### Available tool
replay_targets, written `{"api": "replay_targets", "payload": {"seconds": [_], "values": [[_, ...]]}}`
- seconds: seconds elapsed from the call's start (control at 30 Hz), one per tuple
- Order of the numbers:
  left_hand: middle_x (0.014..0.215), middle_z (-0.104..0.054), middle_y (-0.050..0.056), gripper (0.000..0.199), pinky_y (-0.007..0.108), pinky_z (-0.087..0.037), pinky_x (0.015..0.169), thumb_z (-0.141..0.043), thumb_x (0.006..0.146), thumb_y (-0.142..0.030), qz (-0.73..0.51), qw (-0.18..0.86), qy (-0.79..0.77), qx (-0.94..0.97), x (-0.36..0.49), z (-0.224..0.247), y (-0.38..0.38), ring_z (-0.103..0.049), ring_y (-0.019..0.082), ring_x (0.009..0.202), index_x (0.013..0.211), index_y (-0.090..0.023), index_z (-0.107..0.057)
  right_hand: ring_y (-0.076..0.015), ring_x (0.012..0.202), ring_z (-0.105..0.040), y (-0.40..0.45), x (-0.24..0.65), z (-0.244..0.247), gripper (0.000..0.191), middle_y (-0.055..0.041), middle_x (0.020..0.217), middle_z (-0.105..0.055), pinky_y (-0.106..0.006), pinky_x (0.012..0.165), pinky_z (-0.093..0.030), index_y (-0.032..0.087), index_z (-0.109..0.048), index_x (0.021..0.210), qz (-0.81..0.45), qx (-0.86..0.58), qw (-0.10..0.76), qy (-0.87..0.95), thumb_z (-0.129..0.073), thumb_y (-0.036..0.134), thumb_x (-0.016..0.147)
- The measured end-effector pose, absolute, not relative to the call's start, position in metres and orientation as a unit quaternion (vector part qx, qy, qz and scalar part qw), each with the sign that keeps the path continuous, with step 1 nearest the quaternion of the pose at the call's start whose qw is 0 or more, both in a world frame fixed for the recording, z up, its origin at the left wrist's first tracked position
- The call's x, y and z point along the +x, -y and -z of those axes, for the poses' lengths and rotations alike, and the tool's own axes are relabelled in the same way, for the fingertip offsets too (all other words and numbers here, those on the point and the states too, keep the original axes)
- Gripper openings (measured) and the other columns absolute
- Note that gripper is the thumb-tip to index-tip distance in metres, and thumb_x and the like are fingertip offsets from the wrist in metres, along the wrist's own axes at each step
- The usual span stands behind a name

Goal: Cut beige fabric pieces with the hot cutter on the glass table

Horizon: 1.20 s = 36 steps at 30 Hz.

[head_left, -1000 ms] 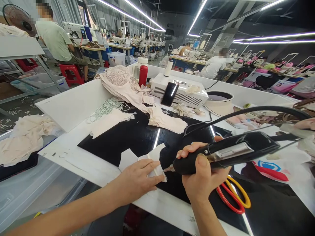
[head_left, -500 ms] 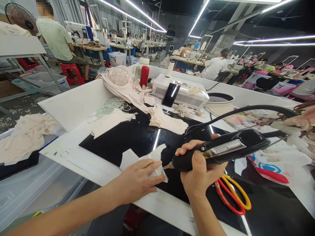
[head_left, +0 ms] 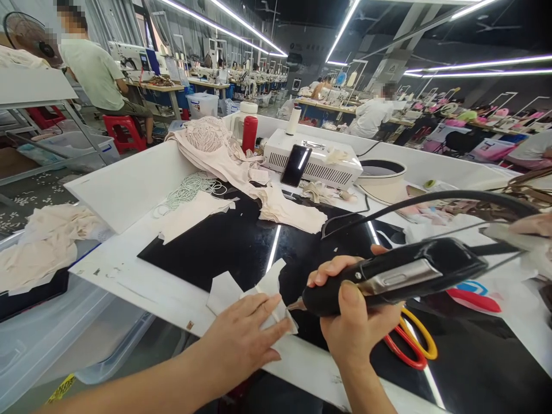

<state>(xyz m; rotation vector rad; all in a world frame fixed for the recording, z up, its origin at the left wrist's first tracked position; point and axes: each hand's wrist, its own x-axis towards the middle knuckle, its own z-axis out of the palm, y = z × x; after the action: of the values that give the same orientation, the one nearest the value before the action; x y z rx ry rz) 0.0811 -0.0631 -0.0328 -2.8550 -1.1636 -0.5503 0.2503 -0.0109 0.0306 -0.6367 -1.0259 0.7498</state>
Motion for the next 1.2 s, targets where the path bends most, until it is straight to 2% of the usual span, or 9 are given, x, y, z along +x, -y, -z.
{"api": "replay_targets", "payload": {"seconds": [0.37, 0.83, 1.2], "values": [[0.141, -0.063, 0.008, 0.058, 0.043, -0.055, 0.103, -0.086, 0.086, -0.04, 0.143, 0.032, 0.331, -0.932, 0.065, 0.015, 0.04, -0.064, 0.03, 0.118, 0.135, -0.023, -0.06, -0.0134, 0.064, -0.064, 0.016, 0.253, -0.026, 0.048, 0.0034, 0.085, -0.067, -0.031, 0.059, -0.057, 0.031, -0.054, 0.131, -0.346, -0.281, 0.761, 0.472, -0.076, 0.024, 0.089], [0.139, -0.061, 0.009, 0.046, 0.041, -0.056, 0.098, -0.078, 0.093, -0.038, 0.14, 0.021, 0.319, -0.937, 0.064, 0.013, 0.037, -0.062, 0.029, 0.116, 0.132, -0.022, -0.06, -0.0138, 0.059, -0.063, 0.004, 0.249, -0.032, 0.049, 0.0042, 0.081, -0.07, -0.032, 0.057, -0.057, 0.028, -0.055, 0.127, -0.328, -0.277, 0.785, 0.448, -0.077, 0.023, 0.084], [0.14, -0.059, 0.01, 0.055, 0.041, -0.054, 0.099, -0.082, 0.089, -0.043, 0.158, 0.01, 0.321, -0.934, 0.064, 0.024, 0.035, -0.06, 0.028, 0.118, 0.135, -0.023, -0.06, -0.014, 0.059, -0.062, 0.003, 0.242, -0.035, 0.047, 0.0051, 0.078, -0.068, -0.031, 0.054, -0.056, 0.029, -0.056, 0.125, -0.344, -0.305, 0.773, 0.436, -0.075, 0.019, 0.083]]}}
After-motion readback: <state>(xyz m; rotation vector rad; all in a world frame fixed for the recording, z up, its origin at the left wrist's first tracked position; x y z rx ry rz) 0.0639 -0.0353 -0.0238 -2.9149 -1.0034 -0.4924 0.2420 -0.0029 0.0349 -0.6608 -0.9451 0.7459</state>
